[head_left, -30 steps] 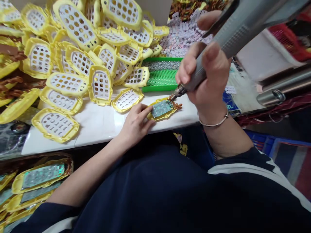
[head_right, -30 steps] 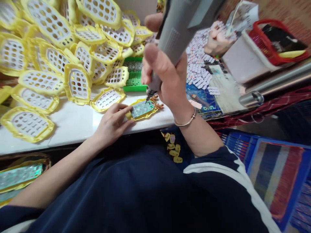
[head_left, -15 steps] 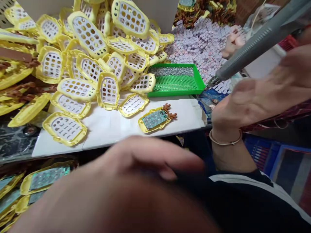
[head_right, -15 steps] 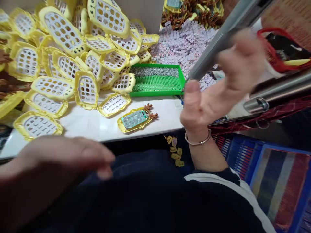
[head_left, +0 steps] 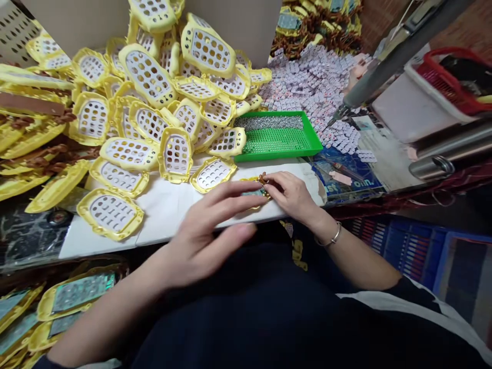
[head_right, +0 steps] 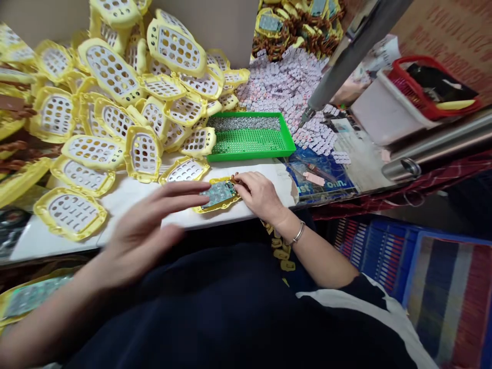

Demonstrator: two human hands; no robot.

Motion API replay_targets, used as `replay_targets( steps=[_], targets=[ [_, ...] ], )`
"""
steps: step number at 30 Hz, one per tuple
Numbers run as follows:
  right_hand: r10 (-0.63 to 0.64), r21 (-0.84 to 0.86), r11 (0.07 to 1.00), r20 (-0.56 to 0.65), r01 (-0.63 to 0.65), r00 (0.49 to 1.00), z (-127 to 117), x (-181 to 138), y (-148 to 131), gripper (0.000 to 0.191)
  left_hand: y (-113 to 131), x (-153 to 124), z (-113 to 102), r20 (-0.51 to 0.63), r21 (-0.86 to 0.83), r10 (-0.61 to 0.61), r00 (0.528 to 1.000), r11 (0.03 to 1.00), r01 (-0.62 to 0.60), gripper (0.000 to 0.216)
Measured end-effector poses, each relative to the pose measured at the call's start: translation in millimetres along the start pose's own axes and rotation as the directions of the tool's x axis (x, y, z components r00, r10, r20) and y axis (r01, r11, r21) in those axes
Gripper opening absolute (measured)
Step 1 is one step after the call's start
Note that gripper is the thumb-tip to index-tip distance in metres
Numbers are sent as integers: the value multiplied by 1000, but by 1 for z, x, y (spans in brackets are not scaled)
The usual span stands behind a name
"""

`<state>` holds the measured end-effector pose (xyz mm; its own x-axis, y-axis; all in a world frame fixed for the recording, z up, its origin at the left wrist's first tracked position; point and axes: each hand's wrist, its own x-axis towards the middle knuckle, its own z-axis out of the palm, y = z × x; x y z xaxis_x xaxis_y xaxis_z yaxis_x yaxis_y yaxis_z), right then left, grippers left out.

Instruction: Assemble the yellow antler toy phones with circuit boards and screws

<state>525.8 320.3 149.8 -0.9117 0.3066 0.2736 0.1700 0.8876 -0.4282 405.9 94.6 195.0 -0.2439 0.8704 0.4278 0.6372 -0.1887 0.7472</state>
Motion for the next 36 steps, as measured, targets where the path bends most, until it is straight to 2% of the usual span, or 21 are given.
replay_targets(
  steps=[2,3,5,8,11,12,14,16,19,21,22,23,25,27,30,33,36],
  targets=[
    [2,30,1000,-7,-2,1000,3,-1,-2,17,-25,19,20,5,237,102,995,966,-101,34],
    [-2,44,999,-8,3,1000,4,-1,-2,16,-36,22,29,16,358,88,996,930,-88,33],
    [-24,68,997,1,24,1000,4,1,-2,16,-53,18,42,23,486,74,997,871,-76,30],
    [-37,143,989,36,31,999,0,3,0,18,-63,6,47,21,524,105,994,846,-100,27],
    [-14,240,971,39,4,999,-7,3,1,20,-62,2,43,24,545,124,992,830,-117,26],
    [-2,255,967,-3,3,1000,-10,2,0,19,-62,2,42,27,549,122,992,827,-117,26],
    [36,251,968,-163,6,986,-20,-1,1,16,-61,3,39,27,557,125,992,822,-118,27],
    [110,222,974,-357,-30,928,-33,-5,8,14,-61,2,38,27,563,131,991,817,-124,27],
    [233,220,968,-597,-123,768,-61,-7,38,14,-61,-2,36,29,577,149,988,805,-138,26],
    [279,230,959,-700,-163,657,-83,-8,69,16,-62,-4,33,28,597,161,987,789,-146,27],
    [298,227,955,-725,-194,621,-94,-10,86,17,-63,-5,32,29,607,166,986,781,-149,27],
    [331,221,943,-722,-251,608,-105,-11,103,17,-64,-6,31,30,613,175,984,775,-156,28],
    [396,190,908,-681,-373,616,-122,-17,133,14,-66,-7,29,35,614,180,983,772,-163,30],
    [446,112,868,-607,-484,658,-131,-23,156,10,-67,-7,27,40,587,162,986,794,-154,31],
    [515,-91,784,-459,-615,724,-132,-29,177,11,-66,-7,20,59,489,105,993,864,-120,30],
    [557,-193,735,-374,-650,741,-130,-33,192,10,-64,-3,9,0,407,22,1000,913,-20,28],
    [551,-180,763,-321,-621,770,-128,-34,202,9,-62,7,-4,-106,400,-29,994,914,70,21]
  ],
)
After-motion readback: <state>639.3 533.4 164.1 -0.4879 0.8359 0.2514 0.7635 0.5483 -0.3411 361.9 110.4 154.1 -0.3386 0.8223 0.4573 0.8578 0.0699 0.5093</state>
